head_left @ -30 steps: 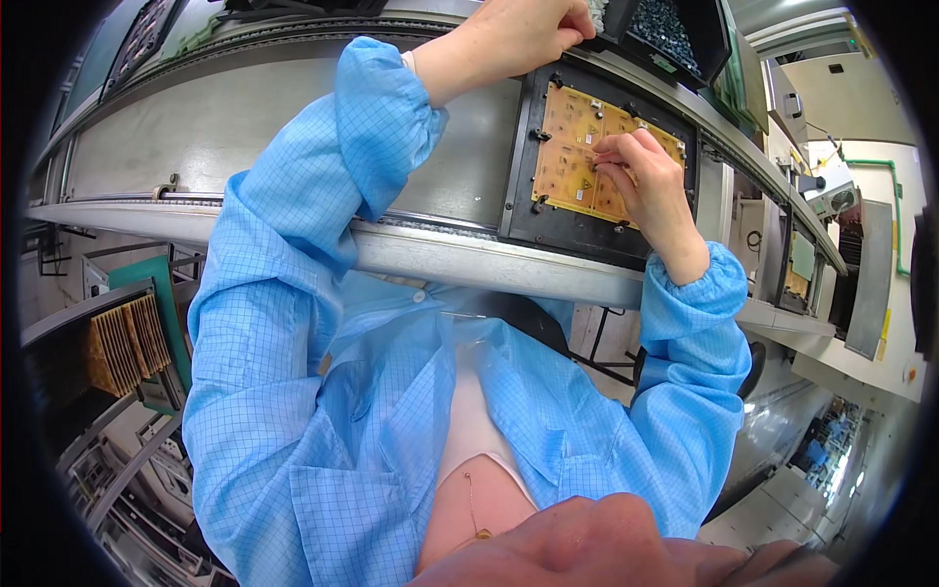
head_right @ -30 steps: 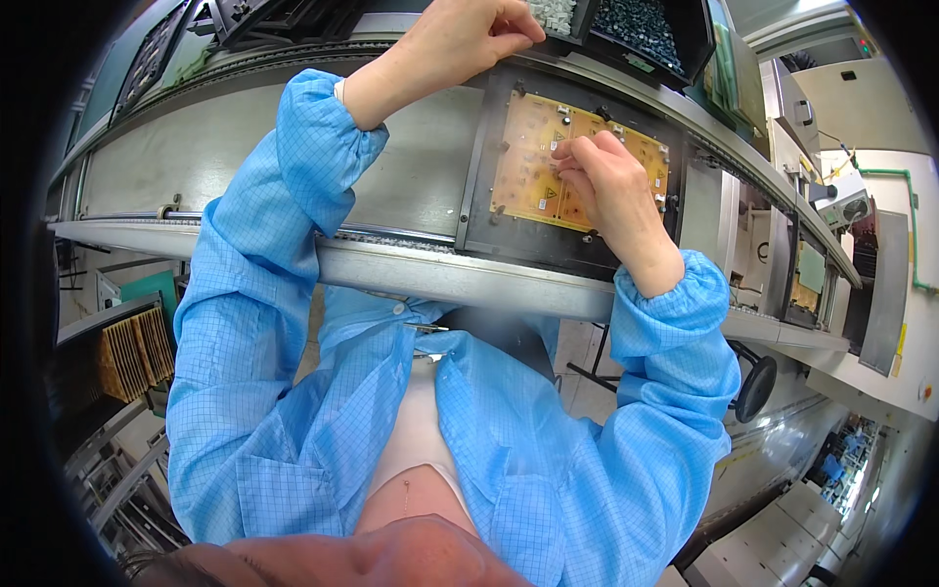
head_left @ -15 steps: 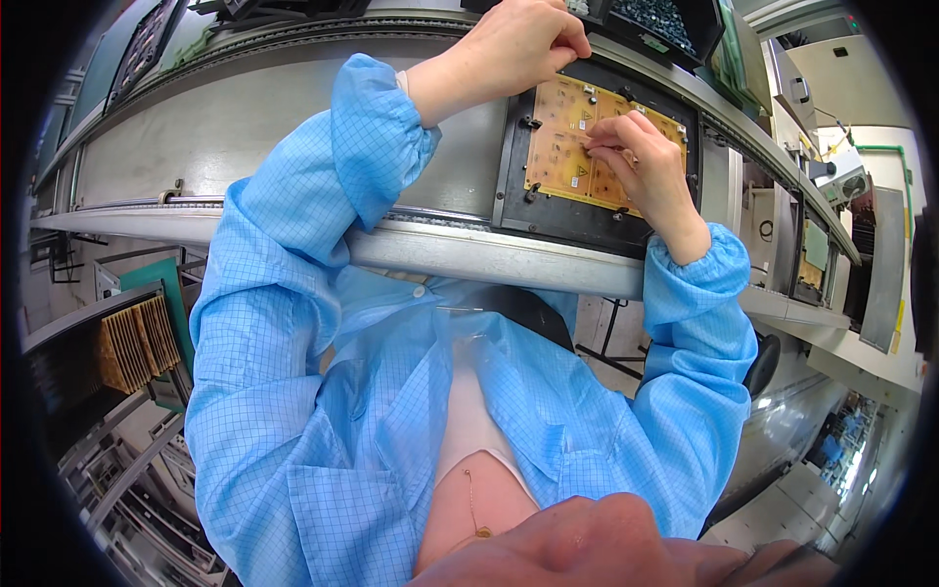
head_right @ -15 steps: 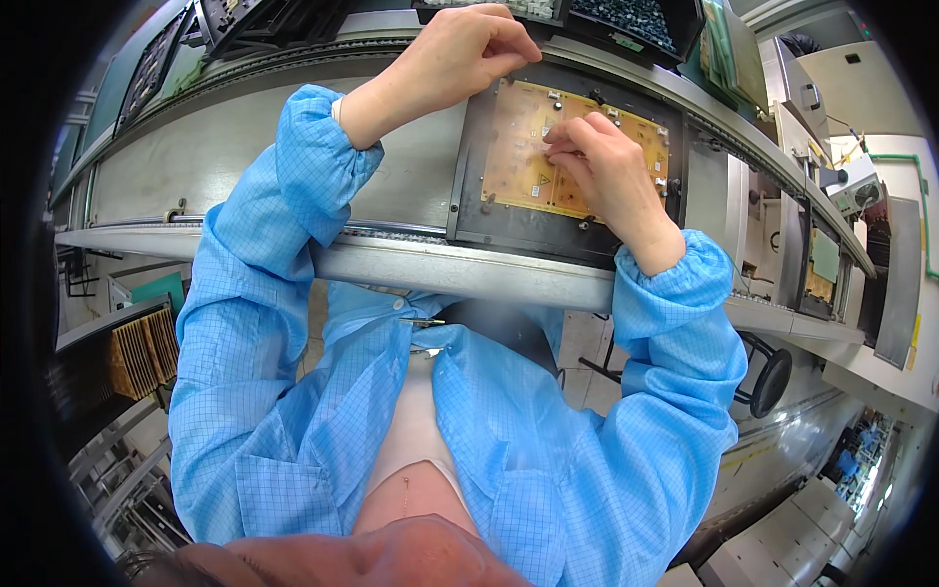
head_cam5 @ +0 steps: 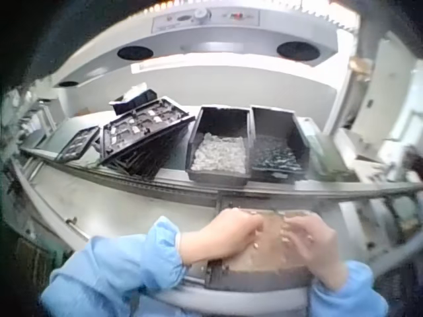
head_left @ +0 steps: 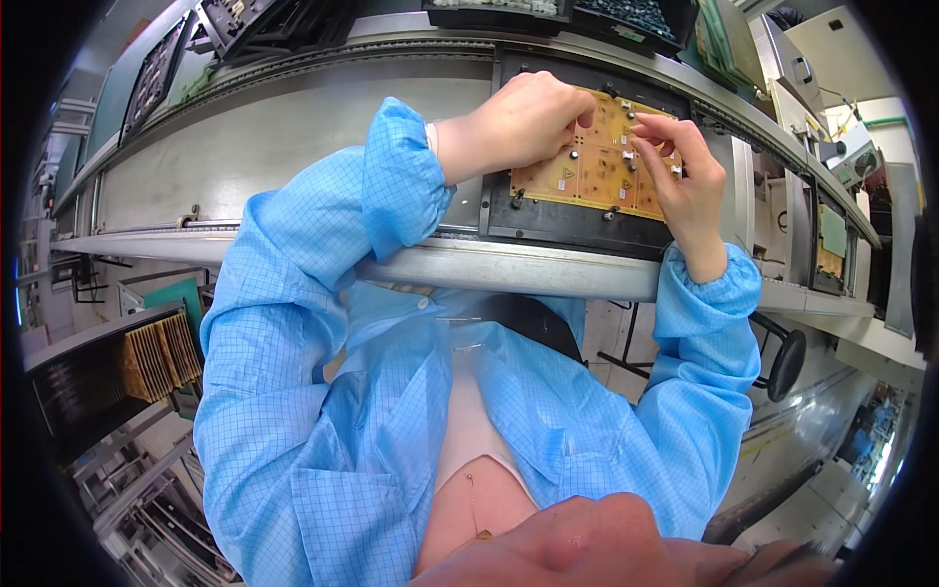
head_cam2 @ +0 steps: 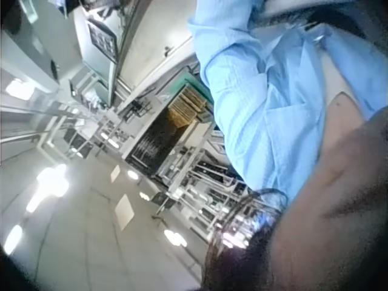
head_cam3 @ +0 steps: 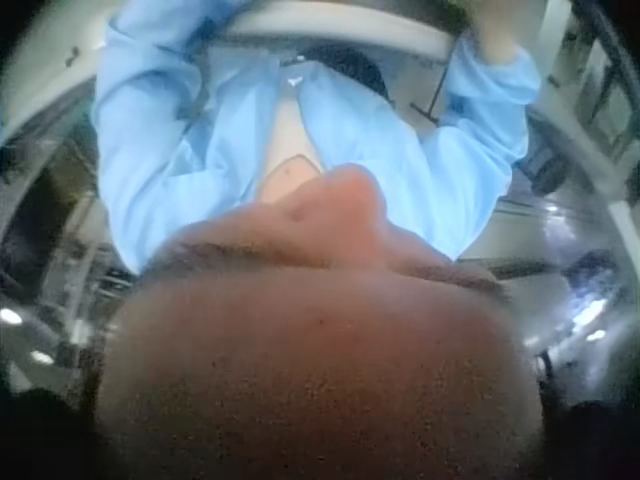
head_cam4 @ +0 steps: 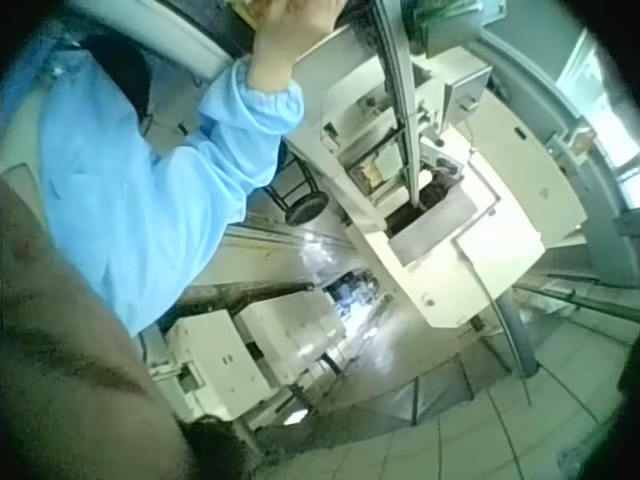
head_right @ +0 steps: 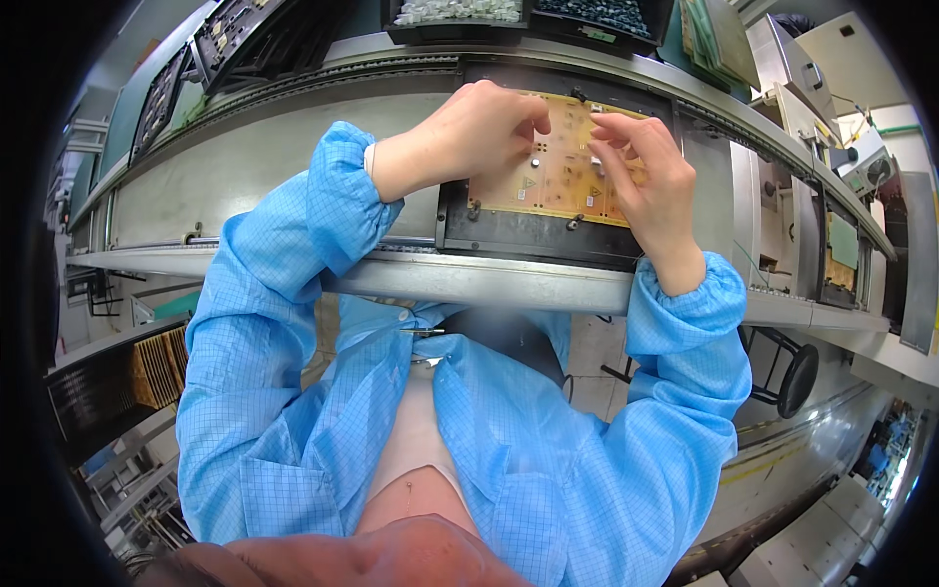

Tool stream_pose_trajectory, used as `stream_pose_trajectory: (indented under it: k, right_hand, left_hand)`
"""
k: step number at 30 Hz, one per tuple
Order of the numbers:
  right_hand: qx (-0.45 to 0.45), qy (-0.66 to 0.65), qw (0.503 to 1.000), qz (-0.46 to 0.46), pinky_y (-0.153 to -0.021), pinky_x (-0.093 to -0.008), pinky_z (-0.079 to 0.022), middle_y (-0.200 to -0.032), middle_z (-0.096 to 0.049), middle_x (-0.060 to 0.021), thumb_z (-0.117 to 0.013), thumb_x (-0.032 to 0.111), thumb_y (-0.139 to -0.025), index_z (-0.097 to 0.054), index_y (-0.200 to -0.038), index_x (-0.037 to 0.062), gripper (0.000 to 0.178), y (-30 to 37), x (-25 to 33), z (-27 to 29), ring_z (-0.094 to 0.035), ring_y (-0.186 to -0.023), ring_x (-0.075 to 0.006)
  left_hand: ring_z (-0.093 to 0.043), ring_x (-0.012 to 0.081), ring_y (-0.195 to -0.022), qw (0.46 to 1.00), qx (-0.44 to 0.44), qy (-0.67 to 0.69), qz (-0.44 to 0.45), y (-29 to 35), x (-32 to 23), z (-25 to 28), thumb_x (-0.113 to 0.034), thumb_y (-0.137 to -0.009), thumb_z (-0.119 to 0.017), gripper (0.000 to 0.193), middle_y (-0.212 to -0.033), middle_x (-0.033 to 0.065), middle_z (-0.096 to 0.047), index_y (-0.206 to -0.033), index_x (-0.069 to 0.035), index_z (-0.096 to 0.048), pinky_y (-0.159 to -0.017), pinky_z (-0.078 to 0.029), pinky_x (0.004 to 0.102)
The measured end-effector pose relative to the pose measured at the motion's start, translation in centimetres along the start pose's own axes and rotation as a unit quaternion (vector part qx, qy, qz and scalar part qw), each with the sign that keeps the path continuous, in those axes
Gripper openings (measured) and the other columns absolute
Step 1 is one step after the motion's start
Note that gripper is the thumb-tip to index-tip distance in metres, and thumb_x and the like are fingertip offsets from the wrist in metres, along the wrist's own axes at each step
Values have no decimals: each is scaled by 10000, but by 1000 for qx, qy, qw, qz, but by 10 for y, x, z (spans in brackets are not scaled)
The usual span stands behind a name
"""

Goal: Manual placement of small electronic components onto a printed circuit board at an assembly station.

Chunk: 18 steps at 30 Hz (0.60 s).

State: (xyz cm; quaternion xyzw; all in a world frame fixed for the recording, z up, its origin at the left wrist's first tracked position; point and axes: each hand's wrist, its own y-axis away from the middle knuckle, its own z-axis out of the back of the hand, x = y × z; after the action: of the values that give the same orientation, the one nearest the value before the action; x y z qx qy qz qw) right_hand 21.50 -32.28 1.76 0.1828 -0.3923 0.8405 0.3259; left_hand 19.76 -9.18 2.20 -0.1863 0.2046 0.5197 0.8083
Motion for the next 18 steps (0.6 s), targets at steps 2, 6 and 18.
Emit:
stream_pose_trajectory:
  k: [2, 6, 18]
  right_hand:
    - [-11, 8, 1000, -8, -684, -242, -472, -934, -717, -59, -715, 4, -879, -692, -1117, 47, 242, 6, 0, -2, -632, -797, -111]
    - [-44, 6, 999, -28, -642, -269, -495, -894, -708, -57, -723, 25, -868, -713, -1096, 84, 236, 12, -3, -2, -650, -763, -142]
    - [-84, -22, 995, -49, -590, -256, -466, -884, -713, -61, -724, 45, -877, -722, -1068, 78, 194, 15, -10, -11, -634, -723, -108]
  left_hand:
    - [-702, 328, -842, 1000, 2, -29, -8, 1, 6, -5, -122, -831, -650, 233, -881, 149, -721, -1054, -79, -705, -765, -559, 403]
    - [-703, 333, -832, 994, 4, -106, -23, -1, 5, -6, -135, -838, -655, 203, -866, 144, -720, -1028, -74, -693, -754, -559, 413]
    - [-687, 336, -861, 989, 65, -131, -7, -6, 3, 6, -121, -796, -669, 141, -866, 135, -703, -927, -76, -698, -724, -548, 425]
